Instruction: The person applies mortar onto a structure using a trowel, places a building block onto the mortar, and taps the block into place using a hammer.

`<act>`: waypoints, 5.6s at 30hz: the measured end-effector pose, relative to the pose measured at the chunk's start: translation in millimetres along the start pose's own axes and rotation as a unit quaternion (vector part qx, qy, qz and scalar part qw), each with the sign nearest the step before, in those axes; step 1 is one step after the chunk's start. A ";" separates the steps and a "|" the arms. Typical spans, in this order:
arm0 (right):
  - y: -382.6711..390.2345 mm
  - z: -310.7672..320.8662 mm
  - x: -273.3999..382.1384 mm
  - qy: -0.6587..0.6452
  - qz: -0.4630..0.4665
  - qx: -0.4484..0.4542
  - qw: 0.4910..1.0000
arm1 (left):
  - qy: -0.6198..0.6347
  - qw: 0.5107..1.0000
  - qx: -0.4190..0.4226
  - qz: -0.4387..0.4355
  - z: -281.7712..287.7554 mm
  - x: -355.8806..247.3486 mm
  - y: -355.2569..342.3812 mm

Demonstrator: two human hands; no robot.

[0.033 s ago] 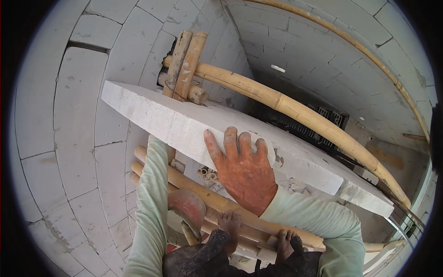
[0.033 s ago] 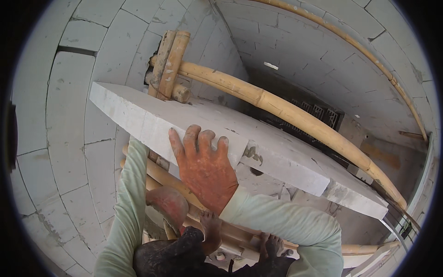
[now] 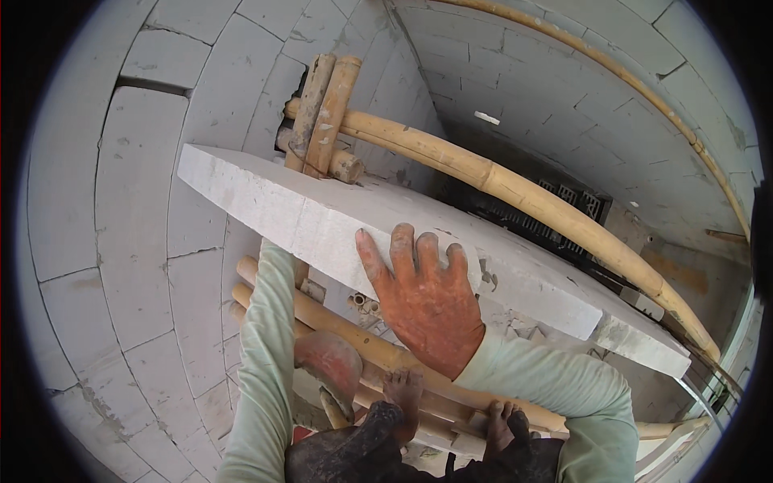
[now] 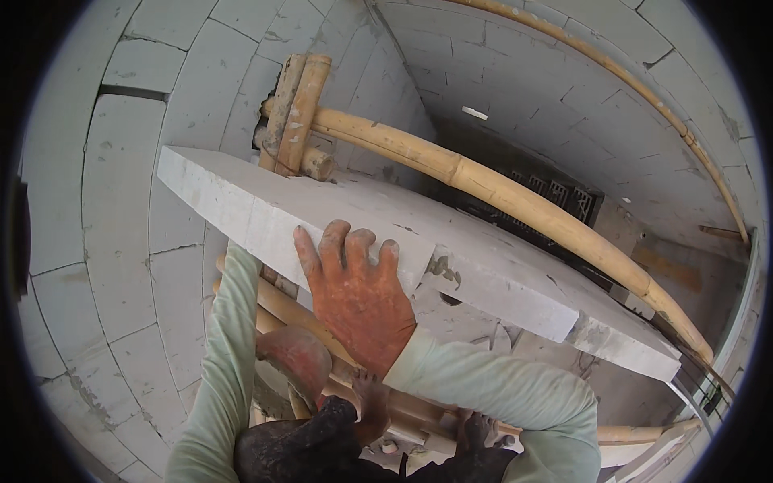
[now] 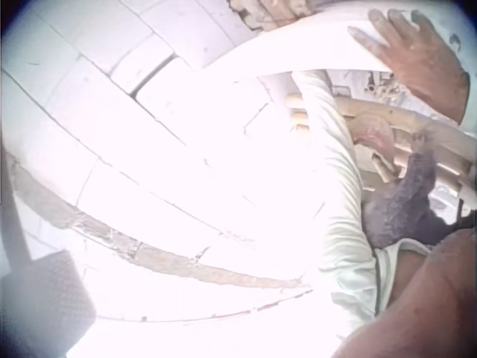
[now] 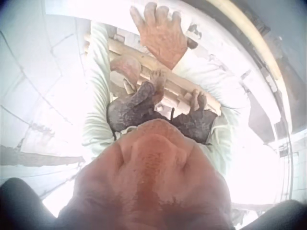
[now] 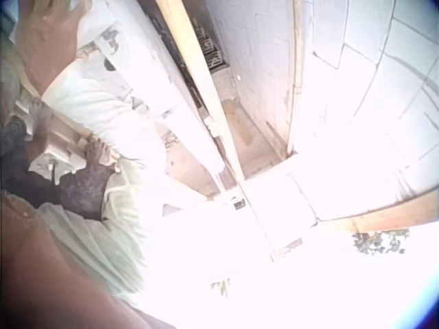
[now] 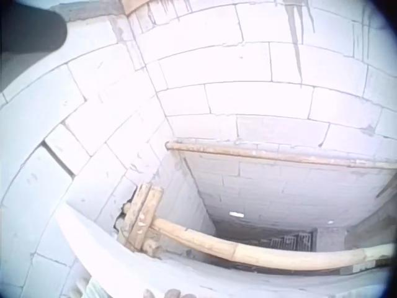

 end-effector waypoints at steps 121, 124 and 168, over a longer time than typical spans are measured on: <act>459.7 -147.9 -42.2 0.001 -0.396 0.455 0.797 | -0.216 0.889 0.132 -0.382 -91.0 -343.9 86.4; 449.2 -147.6 -43.0 0.003 -0.385 0.434 0.815 | -0.202 0.884 0.123 -0.403 -85.9 -350.1 86.3; 193.6 -91.1 -202.5 0.122 -0.004 0.245 0.962 | -0.465 0.864 0.176 -0.085 -126.6 -96.3 447.3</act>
Point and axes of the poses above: each hand's wrist, its own y-axis away from the middle knuckle, its own z-axis out of the back of the hand, x = y × z, the point moved 10 cm from there along -y, towards the middle knuckle, and after that the axes turned 8 degrees about -z, right-handed, at the moved point
